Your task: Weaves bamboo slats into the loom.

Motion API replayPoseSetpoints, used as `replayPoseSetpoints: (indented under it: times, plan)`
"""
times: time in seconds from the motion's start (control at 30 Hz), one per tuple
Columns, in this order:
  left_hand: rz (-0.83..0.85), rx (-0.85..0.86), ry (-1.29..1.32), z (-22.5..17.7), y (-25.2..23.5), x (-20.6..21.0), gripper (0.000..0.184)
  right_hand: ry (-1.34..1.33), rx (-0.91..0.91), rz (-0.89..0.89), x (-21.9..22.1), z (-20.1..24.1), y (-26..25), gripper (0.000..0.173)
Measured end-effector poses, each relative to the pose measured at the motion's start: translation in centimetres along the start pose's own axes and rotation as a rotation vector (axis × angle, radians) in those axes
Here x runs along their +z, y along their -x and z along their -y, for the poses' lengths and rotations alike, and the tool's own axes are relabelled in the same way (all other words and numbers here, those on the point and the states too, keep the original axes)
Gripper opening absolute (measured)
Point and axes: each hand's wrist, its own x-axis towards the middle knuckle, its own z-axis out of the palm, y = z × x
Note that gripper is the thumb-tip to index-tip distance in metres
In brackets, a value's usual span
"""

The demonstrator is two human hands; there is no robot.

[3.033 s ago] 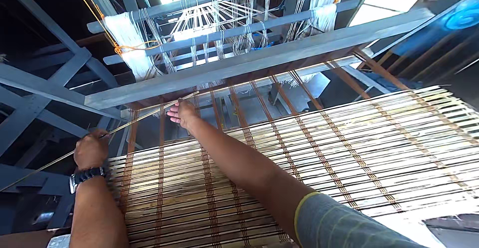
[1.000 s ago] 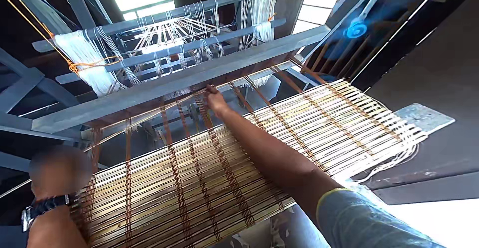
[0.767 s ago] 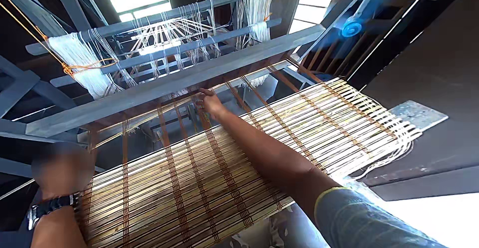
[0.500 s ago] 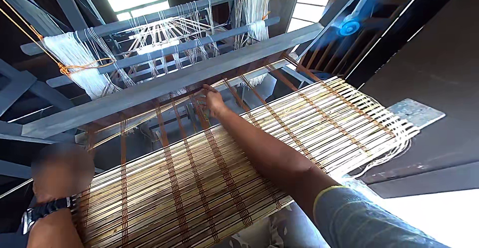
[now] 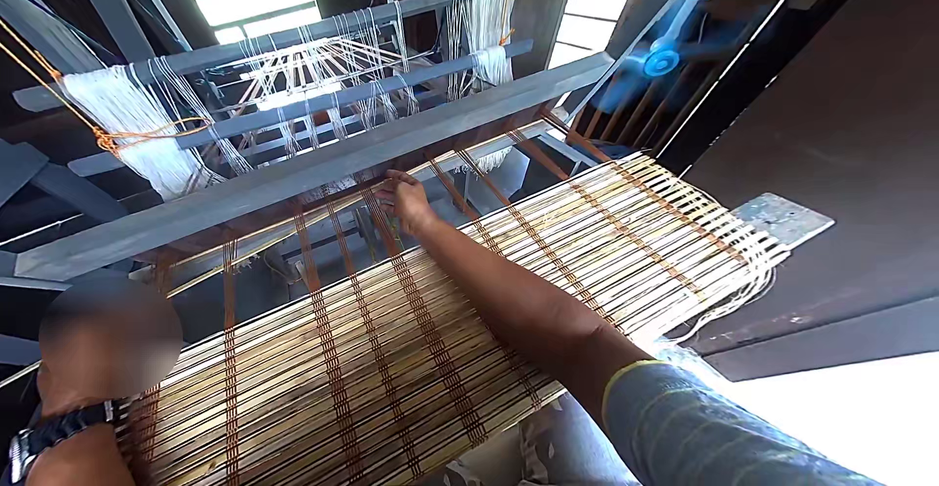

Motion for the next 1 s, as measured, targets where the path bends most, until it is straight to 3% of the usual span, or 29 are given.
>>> replayPoseSetpoints:
  times: [0.1, 0.27, 0.4, 0.53, 0.6, 0.7, 0.8, 0.9, 1.0]
  plan:
    - [0.012, -0.05, -0.04, 0.0, 0.3, -0.3, 0.025, -0.053, -0.02, -0.02, 0.1, 0.0, 0.0, 0.04]
    - [-0.016, 0.027, 0.074, -1.2, -0.1, -0.2, 0.028, -0.075, -0.022, -0.036, 0.2, 0.3, 0.2, 0.04]
    - [-0.039, 0.081, 0.164, -2.5, -0.3, -0.2, 0.034, 0.069, 0.043, -0.039, 0.1, 0.9, 0.6, 0.041]
    - [-0.019, 0.061, 0.186, -3.8, -0.4, -0.1, 0.043, 0.346, 0.207, 0.128, -1.5, 4.2, 2.1, 0.041]
    - [-0.027, 0.064, 0.196, -3.4, -0.4, -0.1, 0.045, 0.36, 0.161, 0.16, -3.1, 6.2, 2.0, 0.039]
    - [-0.095, 0.074, 0.187, -1.0, -0.8, 0.2, 0.045, 0.475, -0.04, -0.031, -6.7, 9.1, 0.7, 0.034]
    - [-0.099, -0.045, 0.085, 1.3, -0.3, 0.3, 0.041, 0.672, -0.127, -0.246, -11.8, 10.3, -2.4, 0.034]
    - [0.068, -0.142, -0.047, 2.8, -0.2, 0.8, 0.034, 0.709, -0.057, -0.347, -15.8, 10.1, -4.7, 0.039]
    - [0.144, -0.081, -0.046, 2.3, -0.3, 0.4, 0.033, 0.485, 0.165, -0.351, -17.4, 9.4, -5.4, 0.04]
